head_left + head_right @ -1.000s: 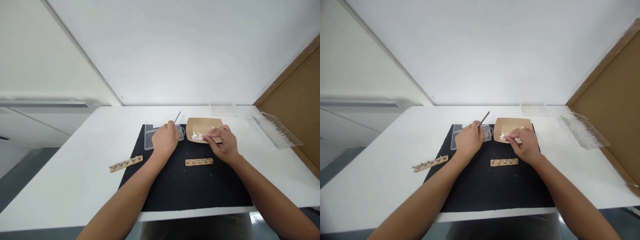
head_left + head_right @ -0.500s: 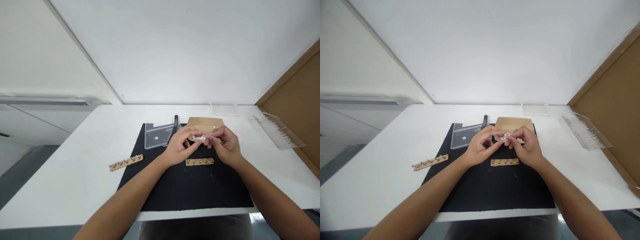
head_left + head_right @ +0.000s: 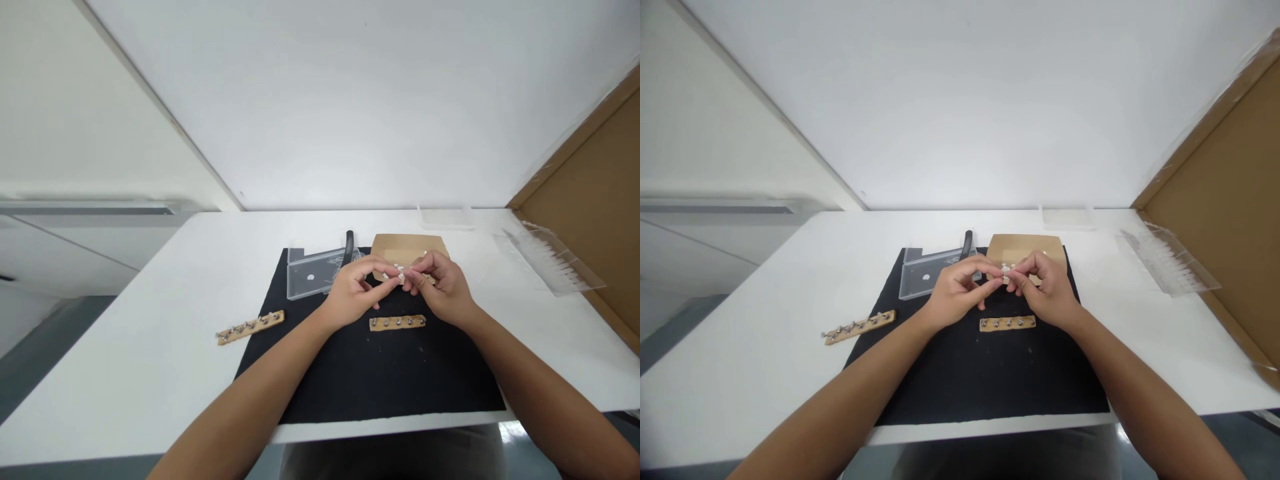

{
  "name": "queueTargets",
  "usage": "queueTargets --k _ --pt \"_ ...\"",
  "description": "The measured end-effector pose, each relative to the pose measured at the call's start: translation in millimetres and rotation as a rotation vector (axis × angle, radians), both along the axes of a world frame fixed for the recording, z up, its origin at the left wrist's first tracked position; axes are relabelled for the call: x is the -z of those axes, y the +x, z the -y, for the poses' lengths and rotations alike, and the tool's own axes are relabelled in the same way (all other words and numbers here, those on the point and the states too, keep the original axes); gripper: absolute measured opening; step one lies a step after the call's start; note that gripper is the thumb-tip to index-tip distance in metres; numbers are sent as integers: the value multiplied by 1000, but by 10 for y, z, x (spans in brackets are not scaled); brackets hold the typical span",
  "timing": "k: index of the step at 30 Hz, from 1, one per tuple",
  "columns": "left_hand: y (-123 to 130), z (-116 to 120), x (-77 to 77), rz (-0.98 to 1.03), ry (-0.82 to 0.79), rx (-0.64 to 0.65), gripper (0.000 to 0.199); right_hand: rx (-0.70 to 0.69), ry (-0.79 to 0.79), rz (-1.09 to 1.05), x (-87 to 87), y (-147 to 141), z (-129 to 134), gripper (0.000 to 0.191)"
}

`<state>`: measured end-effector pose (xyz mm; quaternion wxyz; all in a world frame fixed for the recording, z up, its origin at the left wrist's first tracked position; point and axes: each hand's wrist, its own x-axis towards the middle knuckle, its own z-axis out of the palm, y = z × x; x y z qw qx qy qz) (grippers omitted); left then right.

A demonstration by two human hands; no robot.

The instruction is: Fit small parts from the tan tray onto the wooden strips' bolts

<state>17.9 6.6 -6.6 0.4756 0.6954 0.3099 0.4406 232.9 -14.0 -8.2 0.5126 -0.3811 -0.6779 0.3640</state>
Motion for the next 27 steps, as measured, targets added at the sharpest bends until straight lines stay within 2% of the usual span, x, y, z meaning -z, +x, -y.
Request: queueTargets --k 9,15,18,22,27 --pt "-5 -24 -16 4 -55 5 25 21 51 113 -6 -6 9 23" --pt "-29 -27 -2 -47 -7 -10 24 48 112 202 23 3 9 18" --pt "-73 -61 -11 -106 141 -26 20 67 175 269 16 2 6 19" --pt "-168 -143 -85 -249 510 -7 14 58 264 355 -14 -17 7 17" --pt "-261 -204 -123 -416 765 -1 16 62 312 424 -25 -24 1 17"
